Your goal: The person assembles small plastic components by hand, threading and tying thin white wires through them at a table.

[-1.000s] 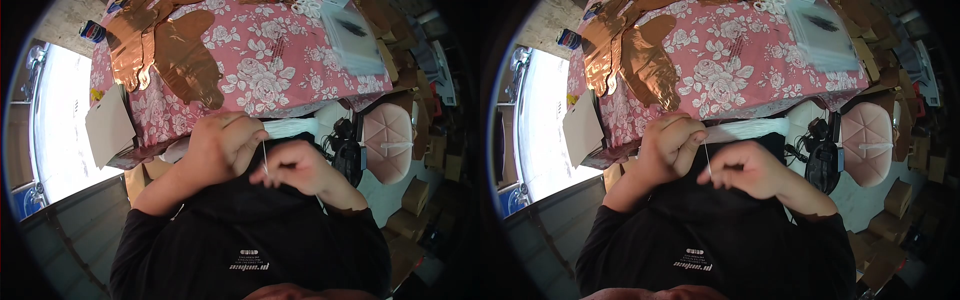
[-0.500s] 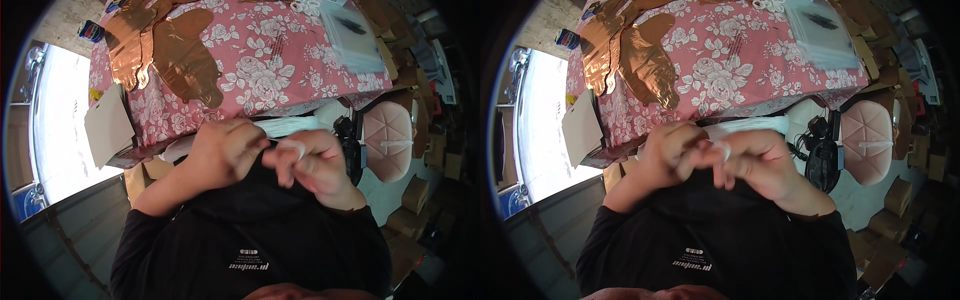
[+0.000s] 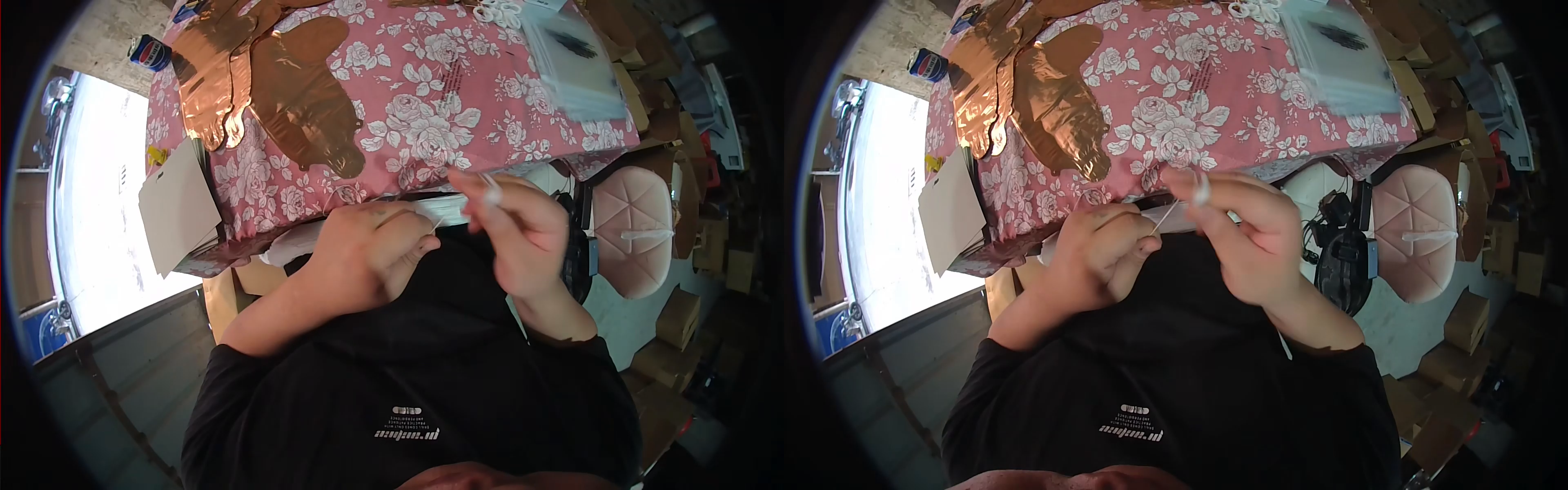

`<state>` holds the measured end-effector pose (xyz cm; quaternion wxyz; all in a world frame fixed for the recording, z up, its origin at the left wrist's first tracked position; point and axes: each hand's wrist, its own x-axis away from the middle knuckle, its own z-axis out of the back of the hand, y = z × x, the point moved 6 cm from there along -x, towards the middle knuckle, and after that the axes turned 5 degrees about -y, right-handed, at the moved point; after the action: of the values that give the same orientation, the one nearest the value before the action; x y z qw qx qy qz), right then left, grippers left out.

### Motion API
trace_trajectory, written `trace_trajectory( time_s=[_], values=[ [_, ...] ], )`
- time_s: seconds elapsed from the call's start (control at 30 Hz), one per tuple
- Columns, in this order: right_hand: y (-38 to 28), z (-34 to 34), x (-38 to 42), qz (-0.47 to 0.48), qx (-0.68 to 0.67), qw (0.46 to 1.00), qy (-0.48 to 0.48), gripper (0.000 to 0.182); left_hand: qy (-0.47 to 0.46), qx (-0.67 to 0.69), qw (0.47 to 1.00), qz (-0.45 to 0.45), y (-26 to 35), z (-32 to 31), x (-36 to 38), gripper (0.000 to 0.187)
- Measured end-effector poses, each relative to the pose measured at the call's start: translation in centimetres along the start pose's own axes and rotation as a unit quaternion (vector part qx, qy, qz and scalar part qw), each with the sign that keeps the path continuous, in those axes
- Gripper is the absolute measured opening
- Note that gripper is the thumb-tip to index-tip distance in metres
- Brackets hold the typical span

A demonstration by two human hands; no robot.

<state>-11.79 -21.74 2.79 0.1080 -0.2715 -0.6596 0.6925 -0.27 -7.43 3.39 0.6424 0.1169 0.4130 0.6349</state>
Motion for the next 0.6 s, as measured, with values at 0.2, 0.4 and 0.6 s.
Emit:
trace_trajectory(
  time_s=[0.2, 0.4, 0.6],
  values=[
    [0.8, -3.5, 2.4, -0.235, -0.117, 0.908, -0.327, 0.006, 0.052, 0.015, 0.998, 0.015, -1.2, 1.4, 0.2, 0.014],
    [1.3, -0.3, -0.8, 0.024, 0.190, 0.979, -0.063, 0.016, 0.021, 0.015, 1.000, -0.002, 0.1, 0.6, 0.1, 0.014],
    [0.2, -3.4, 2.4, -0.233, -0.158, 0.892, -0.354, 0.012, 0.038, 0.011, 0.999, -0.002, -1.3, 1.3, 0.1, 0.016]
  ],
)
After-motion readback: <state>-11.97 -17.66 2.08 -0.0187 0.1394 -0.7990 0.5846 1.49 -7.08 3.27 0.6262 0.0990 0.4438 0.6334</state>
